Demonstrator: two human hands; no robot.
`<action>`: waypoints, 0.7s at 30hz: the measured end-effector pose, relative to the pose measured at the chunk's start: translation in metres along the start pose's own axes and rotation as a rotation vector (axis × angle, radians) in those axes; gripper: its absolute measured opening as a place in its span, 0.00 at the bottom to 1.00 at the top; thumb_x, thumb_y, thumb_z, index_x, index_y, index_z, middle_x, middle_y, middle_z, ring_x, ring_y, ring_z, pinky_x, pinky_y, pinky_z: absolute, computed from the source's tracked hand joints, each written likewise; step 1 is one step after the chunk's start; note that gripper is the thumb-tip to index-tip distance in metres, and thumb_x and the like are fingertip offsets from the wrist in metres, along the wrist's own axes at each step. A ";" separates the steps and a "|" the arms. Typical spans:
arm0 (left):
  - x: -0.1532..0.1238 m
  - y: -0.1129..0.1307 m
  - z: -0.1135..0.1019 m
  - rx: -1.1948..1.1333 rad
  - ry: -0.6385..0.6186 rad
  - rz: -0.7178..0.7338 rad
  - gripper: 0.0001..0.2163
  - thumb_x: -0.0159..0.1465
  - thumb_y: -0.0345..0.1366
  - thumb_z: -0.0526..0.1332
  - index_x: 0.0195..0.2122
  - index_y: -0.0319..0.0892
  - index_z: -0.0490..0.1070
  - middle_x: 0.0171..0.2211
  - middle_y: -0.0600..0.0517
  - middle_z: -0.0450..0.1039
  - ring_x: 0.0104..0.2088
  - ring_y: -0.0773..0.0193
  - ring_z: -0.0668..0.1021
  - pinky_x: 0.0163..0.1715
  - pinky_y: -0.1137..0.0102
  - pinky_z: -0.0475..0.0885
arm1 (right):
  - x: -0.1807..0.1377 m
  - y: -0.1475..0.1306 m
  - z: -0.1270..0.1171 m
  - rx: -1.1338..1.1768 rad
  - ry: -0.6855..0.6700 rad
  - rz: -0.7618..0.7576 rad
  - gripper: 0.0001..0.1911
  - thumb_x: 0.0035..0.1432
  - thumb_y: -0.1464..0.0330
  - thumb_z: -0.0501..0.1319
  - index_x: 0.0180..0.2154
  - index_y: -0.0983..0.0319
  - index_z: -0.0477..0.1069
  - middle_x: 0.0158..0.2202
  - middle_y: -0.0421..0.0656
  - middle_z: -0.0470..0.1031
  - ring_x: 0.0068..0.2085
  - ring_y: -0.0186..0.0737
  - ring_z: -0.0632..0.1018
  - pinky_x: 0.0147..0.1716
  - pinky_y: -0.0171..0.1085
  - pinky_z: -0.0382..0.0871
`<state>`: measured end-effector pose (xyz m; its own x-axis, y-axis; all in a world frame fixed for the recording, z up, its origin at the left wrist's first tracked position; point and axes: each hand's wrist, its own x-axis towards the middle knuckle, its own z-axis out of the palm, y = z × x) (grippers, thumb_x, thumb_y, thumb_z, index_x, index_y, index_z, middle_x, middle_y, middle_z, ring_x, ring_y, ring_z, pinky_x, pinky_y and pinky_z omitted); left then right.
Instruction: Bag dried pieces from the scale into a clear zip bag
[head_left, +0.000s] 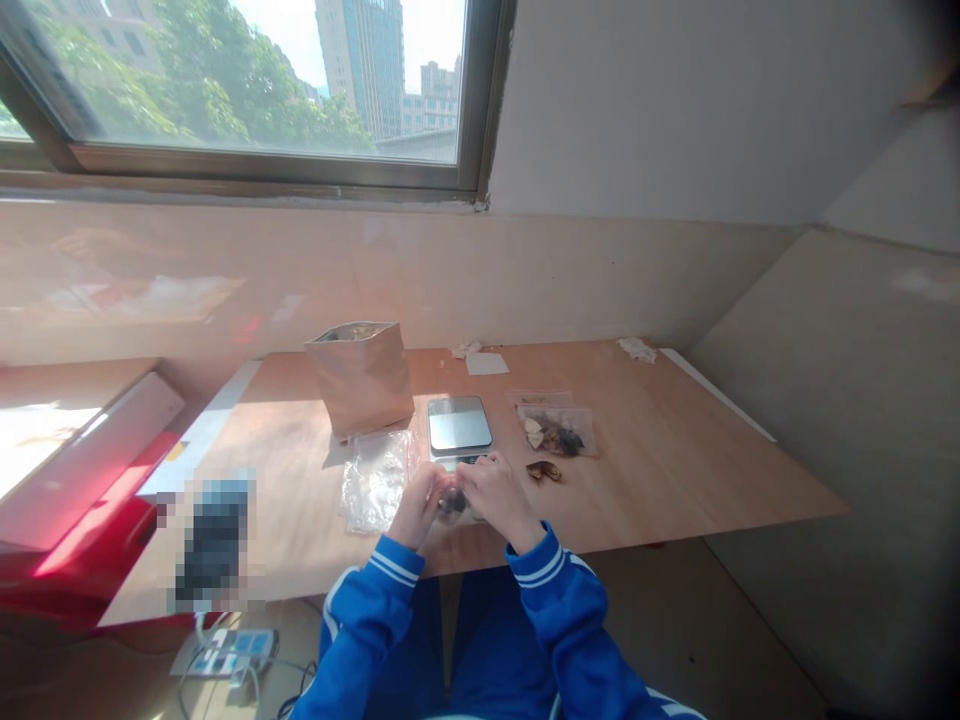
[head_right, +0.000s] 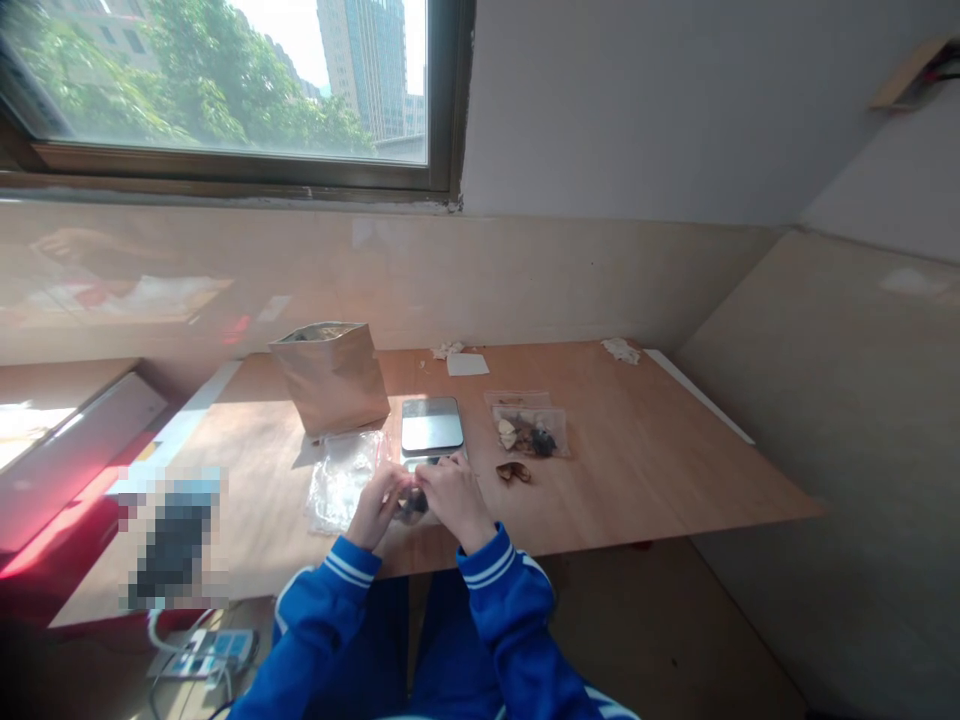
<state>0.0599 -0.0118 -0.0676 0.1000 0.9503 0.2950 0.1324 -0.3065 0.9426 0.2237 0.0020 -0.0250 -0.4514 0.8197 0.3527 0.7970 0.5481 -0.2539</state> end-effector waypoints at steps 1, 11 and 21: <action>-0.001 0.000 0.000 0.018 -0.008 0.008 0.11 0.63 0.44 0.58 0.31 0.42 0.72 0.32 0.50 0.70 0.34 0.62 0.73 0.37 0.68 0.68 | 0.000 0.000 -0.001 -0.016 -0.021 0.005 0.13 0.63 0.73 0.54 0.28 0.59 0.72 0.24 0.41 0.73 0.28 0.39 0.69 0.37 0.38 0.56; -0.001 0.001 -0.002 0.213 0.216 0.214 0.06 0.63 0.38 0.60 0.32 0.42 0.69 0.31 0.53 0.69 0.32 0.66 0.73 0.34 0.70 0.70 | 0.005 -0.011 -0.017 0.032 -0.155 -0.019 0.11 0.68 0.69 0.51 0.39 0.57 0.73 0.34 0.41 0.78 0.38 0.40 0.73 0.39 0.37 0.55; 0.005 0.002 -0.005 0.162 0.197 0.172 0.08 0.64 0.40 0.59 0.31 0.41 0.71 0.34 0.51 0.70 0.36 0.64 0.74 0.37 0.70 0.70 | 0.011 -0.014 -0.008 -0.016 -0.091 -0.048 0.12 0.68 0.68 0.51 0.36 0.60 0.72 0.29 0.41 0.76 0.34 0.39 0.73 0.36 0.37 0.57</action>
<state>0.0556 -0.0079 -0.0631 -0.0561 0.8711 0.4879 0.2875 -0.4539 0.8434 0.2110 0.0019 -0.0107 -0.5232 0.8047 0.2805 0.7796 0.5849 -0.2238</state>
